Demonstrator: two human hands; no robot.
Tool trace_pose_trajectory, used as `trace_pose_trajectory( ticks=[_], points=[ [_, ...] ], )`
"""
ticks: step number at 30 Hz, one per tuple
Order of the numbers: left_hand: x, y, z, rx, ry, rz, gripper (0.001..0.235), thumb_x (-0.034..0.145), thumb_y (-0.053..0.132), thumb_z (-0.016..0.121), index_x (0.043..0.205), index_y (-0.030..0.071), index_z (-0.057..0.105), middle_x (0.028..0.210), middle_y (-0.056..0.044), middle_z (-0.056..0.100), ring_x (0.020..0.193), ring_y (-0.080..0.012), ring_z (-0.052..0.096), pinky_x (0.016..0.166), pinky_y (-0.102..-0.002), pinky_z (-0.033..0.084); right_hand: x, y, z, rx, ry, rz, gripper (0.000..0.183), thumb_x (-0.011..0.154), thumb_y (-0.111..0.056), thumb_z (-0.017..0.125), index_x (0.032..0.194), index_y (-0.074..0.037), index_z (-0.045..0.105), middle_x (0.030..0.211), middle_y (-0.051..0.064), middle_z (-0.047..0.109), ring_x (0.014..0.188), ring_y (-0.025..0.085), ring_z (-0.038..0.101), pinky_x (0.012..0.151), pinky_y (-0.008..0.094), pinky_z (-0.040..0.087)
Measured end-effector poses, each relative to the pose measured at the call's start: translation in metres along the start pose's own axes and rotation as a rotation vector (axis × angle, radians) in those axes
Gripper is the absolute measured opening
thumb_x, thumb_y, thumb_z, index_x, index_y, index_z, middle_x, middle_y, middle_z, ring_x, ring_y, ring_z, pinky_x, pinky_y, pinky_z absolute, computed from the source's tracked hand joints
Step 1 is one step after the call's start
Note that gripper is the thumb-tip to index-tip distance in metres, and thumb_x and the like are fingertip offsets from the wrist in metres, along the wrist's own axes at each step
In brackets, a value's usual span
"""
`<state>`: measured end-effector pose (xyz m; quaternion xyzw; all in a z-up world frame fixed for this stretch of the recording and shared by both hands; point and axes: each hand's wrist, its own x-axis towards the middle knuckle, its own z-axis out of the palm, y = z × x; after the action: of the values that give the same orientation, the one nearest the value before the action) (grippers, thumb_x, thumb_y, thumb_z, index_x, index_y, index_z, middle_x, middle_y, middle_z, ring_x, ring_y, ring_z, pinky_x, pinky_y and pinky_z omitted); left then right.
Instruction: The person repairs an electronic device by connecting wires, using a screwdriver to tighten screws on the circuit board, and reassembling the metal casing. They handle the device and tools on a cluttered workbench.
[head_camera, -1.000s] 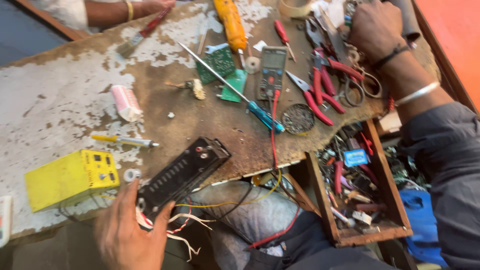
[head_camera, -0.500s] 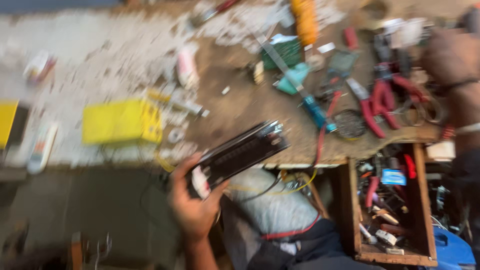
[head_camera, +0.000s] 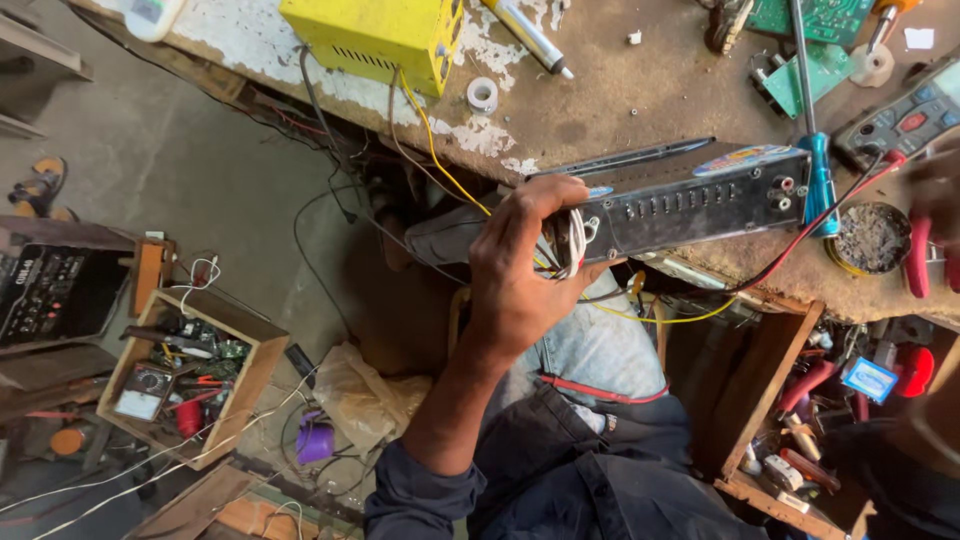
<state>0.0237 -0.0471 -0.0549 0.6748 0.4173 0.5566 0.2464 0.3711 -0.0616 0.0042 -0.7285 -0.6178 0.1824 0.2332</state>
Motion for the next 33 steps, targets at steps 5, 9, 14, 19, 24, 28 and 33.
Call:
trace_pose_trajectory(
  ticks=[5,9,14,19,24,28,33],
  points=[
    [-0.001,-0.001,-0.001,-0.009,-0.021,-0.033,0.071,0.068,0.007,0.096,0.128,0.010,0.057,0.129,-0.011,0.067,0.123,-0.0320,0.068,0.107,-0.040,0.057,-0.012,-0.098,0.027,0.219,-0.117,-0.426,0.014,0.093,-0.006,0.075,0.106,-0.005,0.071,0.096,0.006,0.072,0.082,0.014,0.070,0.075,0.027,0.056],
    [-0.002,-0.002,-0.002,-0.039,-0.029,-0.050,0.071,0.070,0.007,0.096,0.129,0.010,0.056,0.131,-0.010,0.066,0.125,-0.0314,0.068,0.108,-0.040,0.057,-0.001,-0.144,0.051,0.114,-0.088,-0.729,0.018,0.088,0.004,0.073,0.104,-0.003,0.071,0.106,0.009,0.073,0.087,0.020,0.074,0.074,0.031,0.059],
    [-0.002,-0.003,-0.003,-0.016,-0.031,-0.014,0.072,0.072,0.009,0.094,0.132,0.010,0.054,0.132,-0.010,0.065,0.127,-0.0326,0.065,0.110,-0.042,0.054,0.007,-0.155,0.061,0.050,-0.121,-0.774,0.034,0.081,0.007,0.071,0.113,-0.002,0.073,0.110,0.012,0.072,0.094,0.027,0.074,0.080,0.035,0.058],
    [-0.001,-0.005,-0.002,-0.010,-0.017,-0.006,0.069,0.076,0.010,0.093,0.133,0.011,0.054,0.131,-0.009,0.064,0.126,-0.0315,0.065,0.106,-0.040,0.054,0.009,-0.153,0.064,0.020,-0.115,-0.810,0.038,0.077,0.008,0.070,0.113,-0.003,0.073,0.111,0.013,0.071,0.096,0.029,0.072,0.082,0.038,0.056],
    [-0.001,-0.005,-0.002,-0.015,-0.034,-0.012,0.071,0.074,0.010,0.093,0.133,0.010,0.053,0.131,-0.010,0.064,0.126,-0.0332,0.065,0.109,-0.043,0.054,0.005,-0.152,0.064,-0.030,-0.118,-0.798,0.044,0.073,0.007,0.070,0.115,-0.006,0.073,0.110,0.012,0.070,0.094,0.030,0.071,0.081,0.039,0.056],
    [0.002,-0.003,-0.004,-0.020,-0.029,-0.005,0.069,0.076,0.011,0.093,0.133,0.010,0.053,0.131,-0.010,0.064,0.127,-0.0333,0.065,0.110,-0.043,0.054,0.006,-0.153,0.066,-0.064,-0.095,-0.836,0.044,0.074,0.007,0.072,0.116,-0.007,0.072,0.110,0.010,0.070,0.093,0.028,0.070,0.080,0.039,0.057],
    [0.004,0.000,-0.006,-0.031,-0.049,-0.037,0.070,0.074,0.012,0.092,0.132,0.011,0.054,0.130,-0.011,0.065,0.124,-0.0340,0.066,0.107,-0.043,0.054,0.008,-0.153,0.070,-0.120,-0.030,-0.924,0.042,0.075,0.002,0.077,0.116,-0.004,0.070,0.109,0.011,0.069,0.089,0.028,0.070,0.074,0.038,0.057]
  ],
)
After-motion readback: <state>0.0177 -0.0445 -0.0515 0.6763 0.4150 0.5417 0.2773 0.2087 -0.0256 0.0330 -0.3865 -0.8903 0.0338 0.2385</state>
